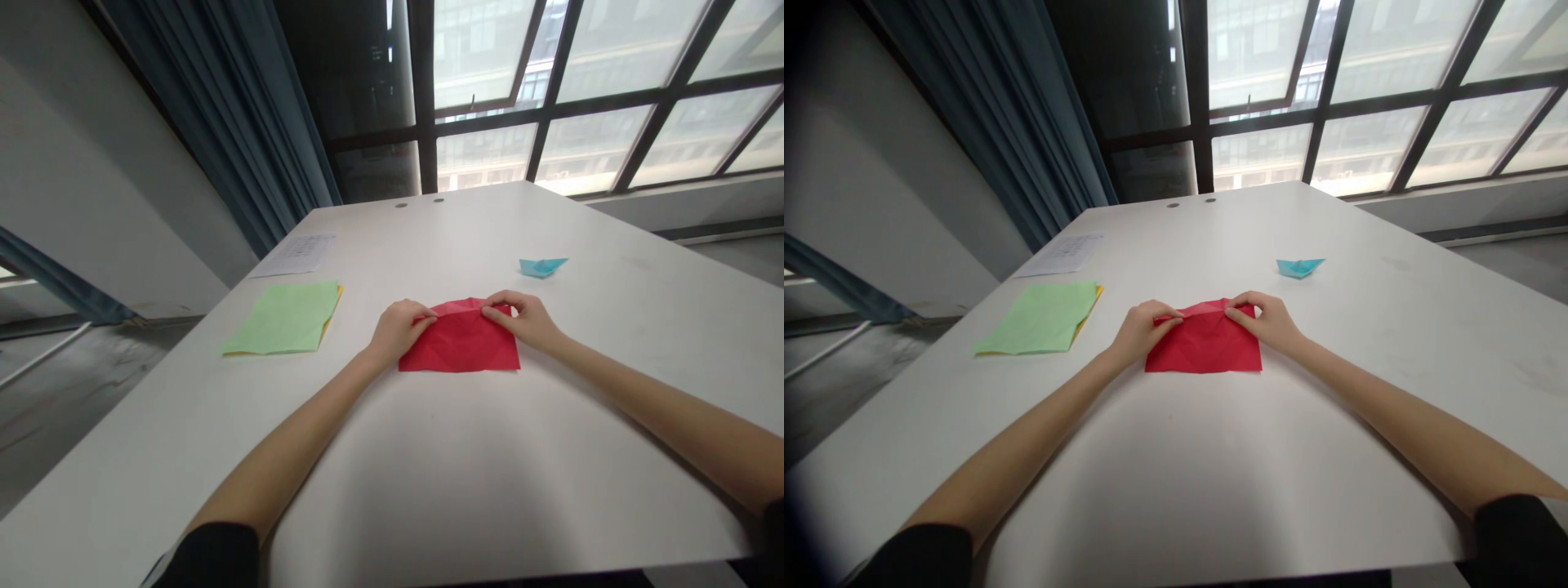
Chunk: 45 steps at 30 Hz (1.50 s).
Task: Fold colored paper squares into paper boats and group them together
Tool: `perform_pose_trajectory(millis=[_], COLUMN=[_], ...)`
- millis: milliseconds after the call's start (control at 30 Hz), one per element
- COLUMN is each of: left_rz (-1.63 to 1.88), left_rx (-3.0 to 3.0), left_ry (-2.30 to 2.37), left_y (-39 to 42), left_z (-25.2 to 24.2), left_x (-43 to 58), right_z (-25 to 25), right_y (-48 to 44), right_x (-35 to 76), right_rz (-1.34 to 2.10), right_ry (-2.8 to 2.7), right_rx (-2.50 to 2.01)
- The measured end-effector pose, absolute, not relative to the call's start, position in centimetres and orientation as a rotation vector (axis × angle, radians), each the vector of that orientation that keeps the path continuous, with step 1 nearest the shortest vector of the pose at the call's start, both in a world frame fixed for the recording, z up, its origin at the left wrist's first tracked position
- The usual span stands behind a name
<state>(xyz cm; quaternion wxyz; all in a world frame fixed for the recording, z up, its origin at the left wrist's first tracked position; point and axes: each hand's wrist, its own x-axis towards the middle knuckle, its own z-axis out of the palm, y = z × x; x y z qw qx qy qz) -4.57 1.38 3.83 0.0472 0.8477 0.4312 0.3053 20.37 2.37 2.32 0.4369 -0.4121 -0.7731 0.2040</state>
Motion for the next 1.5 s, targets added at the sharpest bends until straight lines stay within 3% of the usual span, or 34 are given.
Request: perform_pose_trajectory(millis=[167,300,833,1500], left_rz=[0.901,0.878,0.841,0.725], left_rx=[2.555,2.515,2.375,2.603], left_ry=[1.288,1.286,1.215,1.166], left_y=[1.1,0.8,0.3,-0.1], left_z=[4.1,4.3,4.7,6.2], left_x=[-4.2,-4.0,-3.6,-3.5], right_z=[3.6,4.1,3.5,4.1], right_y=[1.9,1.5,1.9,1.5], right_x=[20.1,19.6,19.2,19.3], right_rz=[0.058,-0.078,0.212,0.160], right_ry=[-2.249,-2.357,-2.338,-2.318], right_rx=[-0.922,-0.909,-0.852,-0.805])
